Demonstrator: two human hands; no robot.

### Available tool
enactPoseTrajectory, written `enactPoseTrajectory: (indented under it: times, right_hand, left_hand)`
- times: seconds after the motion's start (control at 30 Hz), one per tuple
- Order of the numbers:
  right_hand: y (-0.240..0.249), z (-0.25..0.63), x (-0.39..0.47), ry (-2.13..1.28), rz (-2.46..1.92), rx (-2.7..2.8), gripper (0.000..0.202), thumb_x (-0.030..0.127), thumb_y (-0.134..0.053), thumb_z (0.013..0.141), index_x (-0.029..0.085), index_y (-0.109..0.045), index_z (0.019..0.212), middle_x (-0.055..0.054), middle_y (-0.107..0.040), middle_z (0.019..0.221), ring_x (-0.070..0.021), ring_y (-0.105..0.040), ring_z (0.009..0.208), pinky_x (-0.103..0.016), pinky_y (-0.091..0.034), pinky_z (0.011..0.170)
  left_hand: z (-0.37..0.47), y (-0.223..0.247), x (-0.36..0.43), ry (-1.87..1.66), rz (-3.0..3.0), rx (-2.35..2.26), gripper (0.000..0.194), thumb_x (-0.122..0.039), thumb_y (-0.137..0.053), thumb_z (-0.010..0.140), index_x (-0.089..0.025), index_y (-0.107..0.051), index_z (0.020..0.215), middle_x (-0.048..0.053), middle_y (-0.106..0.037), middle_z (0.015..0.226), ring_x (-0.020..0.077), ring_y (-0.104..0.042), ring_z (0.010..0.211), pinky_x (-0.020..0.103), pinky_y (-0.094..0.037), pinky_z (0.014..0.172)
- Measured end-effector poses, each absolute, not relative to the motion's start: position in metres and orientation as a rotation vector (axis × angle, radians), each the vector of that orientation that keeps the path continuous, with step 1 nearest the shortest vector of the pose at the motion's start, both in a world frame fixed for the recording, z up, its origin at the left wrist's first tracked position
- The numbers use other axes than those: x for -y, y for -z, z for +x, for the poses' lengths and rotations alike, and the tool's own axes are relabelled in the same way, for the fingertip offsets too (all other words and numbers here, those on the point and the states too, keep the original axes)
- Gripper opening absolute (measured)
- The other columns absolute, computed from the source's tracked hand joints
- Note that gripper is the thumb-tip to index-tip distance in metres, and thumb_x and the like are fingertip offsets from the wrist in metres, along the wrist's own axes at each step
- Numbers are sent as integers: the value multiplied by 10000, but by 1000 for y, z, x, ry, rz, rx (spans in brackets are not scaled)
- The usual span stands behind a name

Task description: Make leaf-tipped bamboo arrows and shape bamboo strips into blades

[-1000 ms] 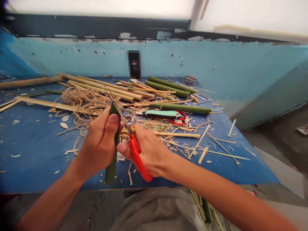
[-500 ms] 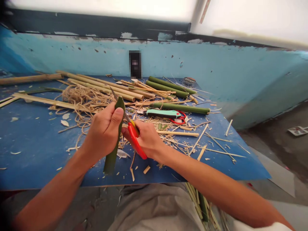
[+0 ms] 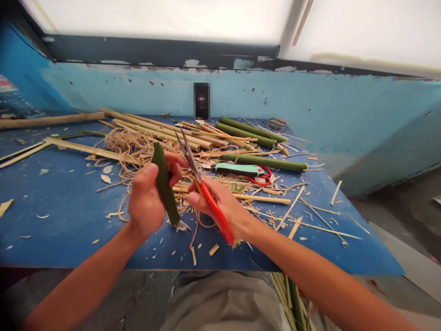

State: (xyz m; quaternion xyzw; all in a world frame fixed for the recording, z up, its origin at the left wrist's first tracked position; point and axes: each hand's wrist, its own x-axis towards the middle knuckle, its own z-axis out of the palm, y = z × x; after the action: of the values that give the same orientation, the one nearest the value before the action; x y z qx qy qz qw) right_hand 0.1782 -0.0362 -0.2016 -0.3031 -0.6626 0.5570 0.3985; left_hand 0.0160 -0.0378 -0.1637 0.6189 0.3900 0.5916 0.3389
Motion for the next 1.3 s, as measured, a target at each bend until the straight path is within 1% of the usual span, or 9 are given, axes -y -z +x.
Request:
enactPoseTrajectory:
  times: [0.07, 0.2, 0.37, 0.5, 0.6, 0.73, 0.9, 1.13, 1.3]
  right_hand:
    - [199, 180, 37, -1407, -772, 1706, 486, 685, -556, 893, 214, -585, 1008, -2, -510, 817, -157, -436, 705, -301, -384, 656]
    - [193, 182, 40, -1309, -707, 1779, 440, 649, -534, 926, 209, -546, 941, 8, -482, 813, -150, -396, 723, -291, -338, 660]
    - [189, 185, 43, -1310, -742, 1811, 452, 670, -505, 928, 218, -499, 931, 4, -469, 813, -158, -396, 721, -291, -358, 644]
    - [189, 187, 44, -1318, -764, 1830, 454, 668, -535, 915, 219, -473, 903, 15, -449, 803, -145, -388, 695, -289, -372, 639]
    - [188, 188, 44, -1314, -782, 1821, 463, 663, -543, 912, 222, -426, 836, 33, -416, 745, -134, -363, 668, -288, -368, 640]
    - [189, 189, 43, -1263, -814, 1842, 460, 647, -571, 901, 218, -427, 818, 28, -449, 734, -140, -388, 696, -273, -355, 626]
    - [195, 188, 41, -1059, -863, 1854, 407, 559, -602, 909, 202, -466, 767, 31, -450, 713, -120, -375, 661, -255, -307, 582]
    - [200, 185, 42, -937, -992, 1781, 421, 446, -741, 838, 205, -428, 693, 75, -369, 603, -86, -299, 564, -246, -237, 510]
    - [204, 173, 45, -811, -1061, 1738, 449, 432, -735, 850, 194, -422, 632, 71, -361, 567, -78, -284, 542, -244, -212, 497]
  left_hand:
    - [18, 166, 39, -1518, 1560, -945, 383, -406, -306, 1011, -216, -600, 855, 33, -513, 768, 165, -462, 692, 321, -464, 660]
    - [22, 166, 41, -1384, 1482, -821, 181, -380, -487, 1003, -242, -481, 887, -16, -507, 746, 126, -516, 646, 258, -483, 587]
    - [24, 169, 43, -1330, 1550, -909, 212, -441, -489, 1018, -258, -444, 922, -50, -506, 680, 94, -484, 494, 233, -388, 440]
    - [22, 172, 43, -1379, 1760, -1122, 271, -440, -463, 1032, -238, -440, 853, -45, -477, 636, 98, -445, 514, 253, -363, 481]
    - [22, 174, 40, -1466, 1955, -1156, 315, -358, -459, 1044, -217, -397, 770, -51, -410, 607, 87, -382, 510, 255, -322, 485]
    - [24, 177, 35, -1666, 2118, -1041, 324, -243, -511, 1021, -203, -358, 737, -64, -331, 596, 71, -294, 501, 250, -260, 461]
    - [25, 180, 32, -1639, 2083, -1034, 332, -232, -501, 1025, -202, -352, 729, -61, -312, 614, 75, -281, 514, 256, -267, 479]
    - [25, 180, 30, -1626, 2044, -1098, 337, -254, -499, 1026, -201, -380, 715, -57, -346, 599, 85, -307, 521, 268, -281, 495]
    - [29, 179, 32, -1671, 1966, -1162, 359, -260, -496, 1027, -199, -373, 696, -57, -346, 582, 86, -309, 517, 264, -275, 483]
